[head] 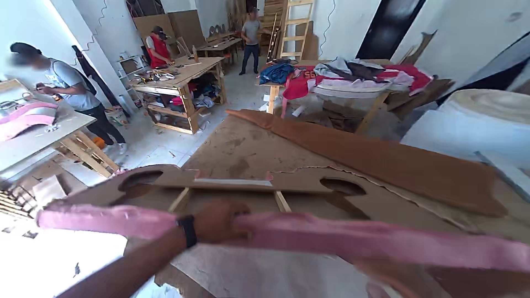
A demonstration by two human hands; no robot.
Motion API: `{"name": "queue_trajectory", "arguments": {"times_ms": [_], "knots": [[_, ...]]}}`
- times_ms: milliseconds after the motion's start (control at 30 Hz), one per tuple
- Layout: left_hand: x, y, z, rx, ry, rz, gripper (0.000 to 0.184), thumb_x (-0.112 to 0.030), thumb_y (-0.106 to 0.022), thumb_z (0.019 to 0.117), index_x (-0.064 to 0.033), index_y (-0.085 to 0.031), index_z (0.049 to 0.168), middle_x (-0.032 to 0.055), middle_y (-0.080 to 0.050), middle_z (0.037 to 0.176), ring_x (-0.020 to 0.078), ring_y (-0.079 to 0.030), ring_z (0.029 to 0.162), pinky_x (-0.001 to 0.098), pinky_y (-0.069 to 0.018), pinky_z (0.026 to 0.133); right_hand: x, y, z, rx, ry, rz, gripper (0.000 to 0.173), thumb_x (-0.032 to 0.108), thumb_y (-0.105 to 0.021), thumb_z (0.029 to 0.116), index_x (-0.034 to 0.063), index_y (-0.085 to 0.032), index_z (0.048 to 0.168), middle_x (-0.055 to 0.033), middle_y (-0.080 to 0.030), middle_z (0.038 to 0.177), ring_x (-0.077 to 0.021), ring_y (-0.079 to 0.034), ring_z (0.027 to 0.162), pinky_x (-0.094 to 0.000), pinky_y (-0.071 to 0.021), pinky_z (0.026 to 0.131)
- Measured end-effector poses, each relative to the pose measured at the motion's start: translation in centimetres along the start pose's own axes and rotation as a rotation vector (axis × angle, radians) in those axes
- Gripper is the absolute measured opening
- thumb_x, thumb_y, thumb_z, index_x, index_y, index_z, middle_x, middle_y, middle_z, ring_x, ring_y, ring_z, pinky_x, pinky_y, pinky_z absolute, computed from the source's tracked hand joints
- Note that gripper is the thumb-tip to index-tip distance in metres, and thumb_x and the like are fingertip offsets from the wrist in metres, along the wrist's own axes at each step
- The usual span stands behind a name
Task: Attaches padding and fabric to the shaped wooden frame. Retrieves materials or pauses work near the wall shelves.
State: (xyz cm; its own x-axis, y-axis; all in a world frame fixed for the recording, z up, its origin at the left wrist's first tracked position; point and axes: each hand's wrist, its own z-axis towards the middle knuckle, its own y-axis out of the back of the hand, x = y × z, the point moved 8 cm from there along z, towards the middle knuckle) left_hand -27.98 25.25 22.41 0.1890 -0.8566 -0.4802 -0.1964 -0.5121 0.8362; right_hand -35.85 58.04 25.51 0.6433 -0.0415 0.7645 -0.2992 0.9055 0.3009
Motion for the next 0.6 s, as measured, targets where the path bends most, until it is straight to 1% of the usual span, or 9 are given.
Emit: {"name": "queue_trajectory", "arguments": {"times_ms": [67,133,167,200,267,300,400,467,600], "knots": [[-1.3,5.8,1.4,-0.025,-0.074,0.078,0.046,-0.057,-0.069,0.0926,-0.0197,-0.072,0.120,0.0041,-0.074,0.100,0.0203,-0.071,0.093,0.0510,-0.0594,0.086,2.7,-1.0,6.6,0.108,0.235,-0.171,0.033,0.042,-0.062,0.0999,0.0151,-0.073,0.117,-0.0050,-0.071,0.125,-0.0238,-0.060,0.128,-0.0519,-0.0458,0.112],[-1.4,10.6,4.1,-0.040,-0.179,0.091,0.033,-0.049,-0.070,0.0950,-0.0181,-0.075,0.104,0.0009,-0.073,0.088,0.0158,-0.070,0.081,0.0464,-0.0599,0.078,1.6,-3.7,13.2,0.225,0.305,-0.401,0.045,0.055,-0.055,0.1003,0.0220,-0.072,0.127,0.0001,-0.066,0.135,-0.0206,-0.056,0.134,-0.0528,-0.0450,0.113],[-1.2,12.8,5.7,-0.034,-0.191,0.083,0.032,-0.047,-0.069,0.0963,-0.0163,-0.076,0.102,0.0019,-0.073,0.086,0.0165,-0.069,0.080,0.0469,-0.0593,0.077,0.3,-5.4,16.5,0.302,0.281,-0.507,0.049,0.058,-0.050,0.1012,0.0240,-0.070,0.129,0.0014,-0.066,0.133,-0.0190,-0.057,0.131,-0.0525,-0.0469,0.111],[-0.8,14.7,7.3,-0.042,-0.194,0.079,0.034,-0.047,-0.068,0.0971,-0.0144,-0.076,0.100,0.0035,-0.072,0.084,0.0176,-0.069,0.078,0.0475,-0.0589,0.076,-1.2,-7.0,19.8,0.351,0.257,-0.598,0.049,0.060,-0.048,0.1016,0.0254,-0.070,0.128,0.0022,-0.069,0.124,-0.0180,-0.064,0.119,-0.0526,-0.0527,0.101],[0.3,18.7,10.2,-0.125,-0.165,0.099,0.039,-0.052,-0.069,0.0954,-0.0135,-0.076,0.099,0.0056,-0.072,0.083,0.0200,-0.069,0.077,0.0499,-0.0579,0.076,-3.3,-9.5,25.3,0.401,0.233,-0.752,0.050,0.064,-0.046,0.1010,0.0240,-0.073,0.115,-0.0008,-0.073,0.102,-0.0219,-0.070,0.094,-0.0561,-0.0568,0.081],[0.8,21.0,11.6,-0.198,-0.159,0.111,0.041,-0.055,-0.071,0.0924,-0.0148,-0.077,0.098,0.0055,-0.073,0.085,0.0209,-0.070,0.079,0.0520,-0.0584,0.078,-3.9,-10.4,27.9,0.440,0.194,-0.785,0.053,0.065,-0.044,0.1011,0.0238,-0.074,0.115,-0.0028,-0.073,0.099,-0.0244,-0.071,0.092,-0.0591,-0.0562,0.080],[3.0,25.2,15.1,-0.322,-0.111,0.126,0.045,-0.059,-0.072,0.0900,-0.0149,-0.078,0.097,0.0076,-0.074,0.087,0.0251,-0.071,0.084,0.0584,-0.0569,0.082,-6.2,-12.8,34.1,0.524,0.111,-0.793,0.066,0.073,-0.035,0.0998,0.0212,-0.074,0.110,-0.0082,-0.073,0.094,-0.0301,-0.070,0.091,-0.0652,-0.0536,0.078],[4.7,27.1,17.2,-0.382,-0.053,0.118,0.051,-0.064,-0.069,0.0891,-0.0143,-0.078,0.097,0.0100,-0.074,0.087,0.0281,-0.072,0.085,0.0612,-0.0561,0.082,-7.8,-14.2,37.5,0.556,0.056,-0.800,0.071,0.076,-0.031,0.0985,0.0209,-0.074,0.109,-0.0091,-0.073,0.099,-0.0312,-0.070,0.097,-0.0662,-0.0526,0.082],[7.3,29.9,20.5,-0.484,-0.027,0.075,0.056,-0.066,-0.071,0.0862,-0.0104,-0.075,0.090,0.0133,-0.071,0.082,0.0321,-0.069,0.081,0.0641,-0.0539,0.077,-10.2,-16.3,42.3,0.569,-0.032,-0.836,0.078,0.081,-0.030,0.0955,0.0177,-0.074,0.104,-0.0130,-0.072,0.102,-0.0350,-0.069,0.101,-0.0697,-0.0496,0.082]]}}
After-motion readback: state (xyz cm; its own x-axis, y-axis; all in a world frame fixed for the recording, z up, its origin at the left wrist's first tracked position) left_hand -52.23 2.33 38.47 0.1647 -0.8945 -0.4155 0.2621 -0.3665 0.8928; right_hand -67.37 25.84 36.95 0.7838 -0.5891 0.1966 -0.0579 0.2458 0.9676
